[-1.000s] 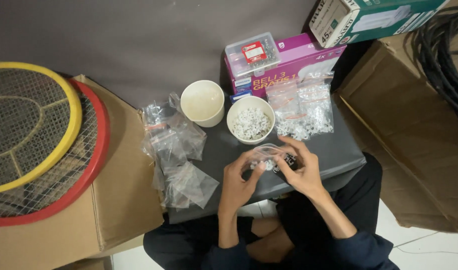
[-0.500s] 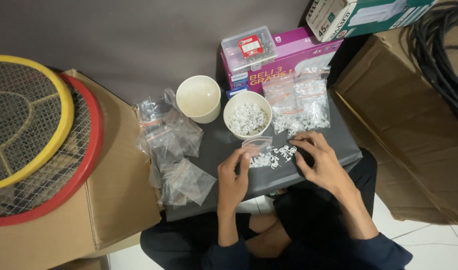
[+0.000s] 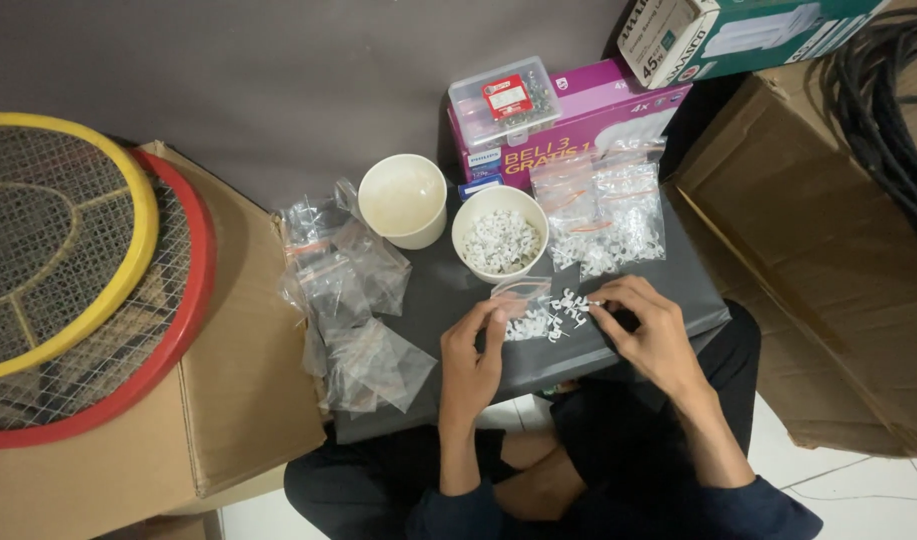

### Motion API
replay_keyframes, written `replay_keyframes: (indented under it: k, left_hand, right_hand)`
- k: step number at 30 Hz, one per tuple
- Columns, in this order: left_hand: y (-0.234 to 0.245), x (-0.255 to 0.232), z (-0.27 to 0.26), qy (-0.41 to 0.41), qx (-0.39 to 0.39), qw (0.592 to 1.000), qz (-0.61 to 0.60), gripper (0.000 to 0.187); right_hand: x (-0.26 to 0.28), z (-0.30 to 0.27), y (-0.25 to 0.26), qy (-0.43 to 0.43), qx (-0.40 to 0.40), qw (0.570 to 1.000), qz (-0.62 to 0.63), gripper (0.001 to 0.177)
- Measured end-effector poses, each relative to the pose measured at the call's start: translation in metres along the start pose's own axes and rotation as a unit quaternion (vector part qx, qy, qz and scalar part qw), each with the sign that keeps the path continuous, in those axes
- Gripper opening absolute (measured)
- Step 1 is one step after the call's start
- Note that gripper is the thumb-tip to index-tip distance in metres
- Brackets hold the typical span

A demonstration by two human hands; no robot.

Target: Sorting and bagging small white plastic components into individual zip-lock bags.

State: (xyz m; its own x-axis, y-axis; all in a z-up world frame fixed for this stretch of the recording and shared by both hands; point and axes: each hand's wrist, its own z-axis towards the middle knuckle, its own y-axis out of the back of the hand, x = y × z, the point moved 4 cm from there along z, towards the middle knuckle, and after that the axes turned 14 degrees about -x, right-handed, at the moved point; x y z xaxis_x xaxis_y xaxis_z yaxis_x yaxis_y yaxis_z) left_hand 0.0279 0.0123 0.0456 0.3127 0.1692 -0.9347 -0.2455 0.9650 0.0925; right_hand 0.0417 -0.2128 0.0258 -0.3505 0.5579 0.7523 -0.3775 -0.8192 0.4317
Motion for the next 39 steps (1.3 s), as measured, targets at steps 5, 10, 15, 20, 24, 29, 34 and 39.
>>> replay_keyframes:
  k: [5,10,15,20,24,29,34,39]
  left_hand:
    - [0.001,0.004,-0.001,-0.007,-0.003,1.000,-0.002,0.031]
    - [0.003,-0.010,0.001,-0.021,-0.005,1.000,-0.017,0.029]
    - [0.002,-0.007,-0.001,-0.022,-0.007,0.999,-0.024,0.025]
    - [0.003,0.002,-0.002,-0.024,-0.003,0.999,-0.022,0.024]
    - [0.003,0.001,-0.002,-0.026,-0.003,0.999,-0.023,0.026]
    - [0.006,0.005,-0.002,-0.034,-0.032,0.999,-0.021,0.027]
    - [0.007,0.010,-0.002,-0.043,-0.073,0.996,-0.030,0.017]
    - [0.007,0.000,0.001,-0.067,-0.086,0.993,-0.038,0.017]
  right_hand:
    - [0.016,0.008,0.001,-0.021,-0.060,0.996,0.064,0.016]
    - [0.058,0.031,-0.005,0.021,-0.060,0.990,0.129,0.010]
    - [0.101,0.046,-0.017,0.141,-0.012,0.974,0.176,0.010]
    - [0.094,0.041,-0.018,0.161,0.022,0.975,0.153,0.011]
    - [0.065,0.028,-0.018,0.043,0.018,0.981,0.190,0.028]
    - [0.065,0.017,-0.025,0.053,0.009,0.979,0.195,0.019]
    - [0.062,0.013,-0.032,0.042,-0.021,0.976,0.211,0.023]
    - [0.047,-0.003,-0.045,-0.052,0.017,0.983,0.174,0.044]
